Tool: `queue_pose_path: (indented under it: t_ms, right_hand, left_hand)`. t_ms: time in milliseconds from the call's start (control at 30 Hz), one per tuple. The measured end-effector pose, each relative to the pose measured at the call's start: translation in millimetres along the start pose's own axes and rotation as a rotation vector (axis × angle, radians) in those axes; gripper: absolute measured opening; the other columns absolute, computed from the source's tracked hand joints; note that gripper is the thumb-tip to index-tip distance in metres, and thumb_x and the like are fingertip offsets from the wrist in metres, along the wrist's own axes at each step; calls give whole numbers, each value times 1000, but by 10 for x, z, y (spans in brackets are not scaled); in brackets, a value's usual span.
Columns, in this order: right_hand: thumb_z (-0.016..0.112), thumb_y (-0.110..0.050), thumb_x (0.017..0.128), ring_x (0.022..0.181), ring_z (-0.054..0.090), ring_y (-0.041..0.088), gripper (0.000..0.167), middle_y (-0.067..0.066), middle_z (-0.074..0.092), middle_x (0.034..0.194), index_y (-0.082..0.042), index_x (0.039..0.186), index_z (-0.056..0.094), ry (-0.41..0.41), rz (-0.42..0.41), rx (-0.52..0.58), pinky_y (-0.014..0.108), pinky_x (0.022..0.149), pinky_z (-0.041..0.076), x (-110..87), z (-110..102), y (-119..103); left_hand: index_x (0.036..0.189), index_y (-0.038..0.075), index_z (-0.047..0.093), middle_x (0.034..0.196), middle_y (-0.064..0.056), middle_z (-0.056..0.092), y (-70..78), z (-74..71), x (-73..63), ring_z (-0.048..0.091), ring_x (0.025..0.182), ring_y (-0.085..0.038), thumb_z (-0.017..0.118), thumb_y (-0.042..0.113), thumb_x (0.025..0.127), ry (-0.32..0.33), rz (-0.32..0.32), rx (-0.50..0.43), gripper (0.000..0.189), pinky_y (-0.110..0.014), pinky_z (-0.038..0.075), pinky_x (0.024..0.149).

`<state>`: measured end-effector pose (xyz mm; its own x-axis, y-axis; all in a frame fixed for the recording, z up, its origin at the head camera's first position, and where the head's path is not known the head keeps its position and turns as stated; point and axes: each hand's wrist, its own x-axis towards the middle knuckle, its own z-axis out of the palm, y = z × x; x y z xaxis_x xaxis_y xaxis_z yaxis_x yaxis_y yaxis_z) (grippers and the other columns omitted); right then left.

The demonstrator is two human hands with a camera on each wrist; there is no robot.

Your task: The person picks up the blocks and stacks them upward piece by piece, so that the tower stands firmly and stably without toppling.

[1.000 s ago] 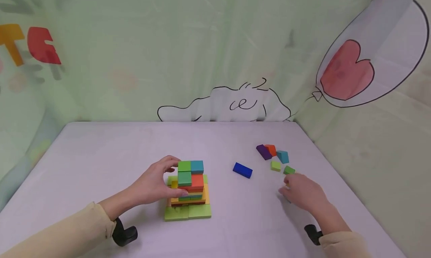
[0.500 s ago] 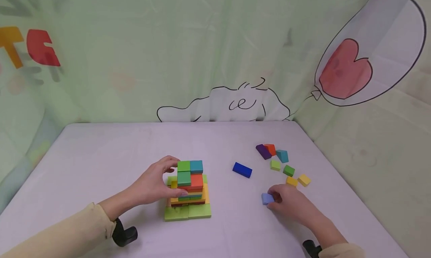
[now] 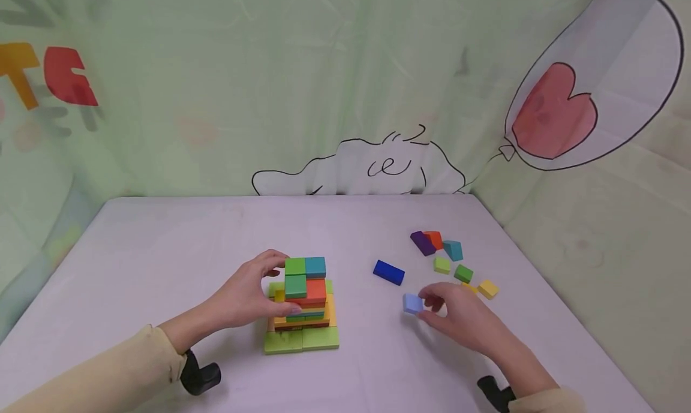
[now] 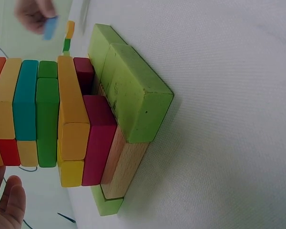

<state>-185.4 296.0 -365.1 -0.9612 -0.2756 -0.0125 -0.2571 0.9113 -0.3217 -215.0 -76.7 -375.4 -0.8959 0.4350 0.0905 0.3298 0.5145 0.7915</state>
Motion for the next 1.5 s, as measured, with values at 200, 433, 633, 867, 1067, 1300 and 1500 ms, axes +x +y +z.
queue_pose_path:
  t_ms: [200,433,633,867,1067,1300,1500]
  right_hand:
    - [84,-22,85,87,60,6,28,-10,69,95,-16,110,73,81,-216,10,19,73,54,120,-260,-786]
    - [84,-21,86,90,61,7,29,-9,69,98,-15,112,72,47,-316,3,17,75,57,254,-248,-1240]
    - [84,-20,86,90,60,7,30,-6,70,99,-13,112,73,38,-344,21,19,77,57,317,-181,-1306]
    - [84,-23,85,91,61,6,31,-8,69,98,-13,112,73,49,-338,50,21,78,57,327,-157,-1276]
    - [84,-26,85,85,59,4,23,-10,69,91,-14,103,75,50,-339,47,20,74,56,338,-145,-1253]
    - [82,-24,88,75,56,-1,13,-12,68,82,-14,92,75,28,-376,77,17,68,54,374,-97,-1297]
    - [82,-21,88,73,55,0,9,-13,67,80,-14,91,76,20,-355,86,17,67,54,387,-63,-1337]
  left_hand:
    - [130,10,63,132,-1,58,-11,-11,3,58,124,-32,91,35,76,12,-7,-1,66,-49,54,103]
    - [130,12,64,133,-1,58,-22,0,18,57,125,-32,91,35,77,3,-10,-18,63,-50,53,104]
    - [129,12,64,133,-3,58,-26,5,13,56,126,-32,90,34,77,-1,3,-27,62,-51,53,105]
    - [129,12,64,133,-2,58,-28,3,16,57,126,-32,91,35,77,3,6,-21,63,-50,53,105]
    - [129,12,64,134,-2,58,-23,-2,19,57,126,-32,91,35,77,1,-2,-20,64,-49,54,104]
    - [130,11,63,134,-3,57,-29,-6,12,57,126,-33,90,34,77,-1,10,-23,64,-50,53,105]
    - [130,9,63,133,-3,58,-37,-5,14,56,125,-32,91,33,77,-3,34,-25,65,-50,52,105]
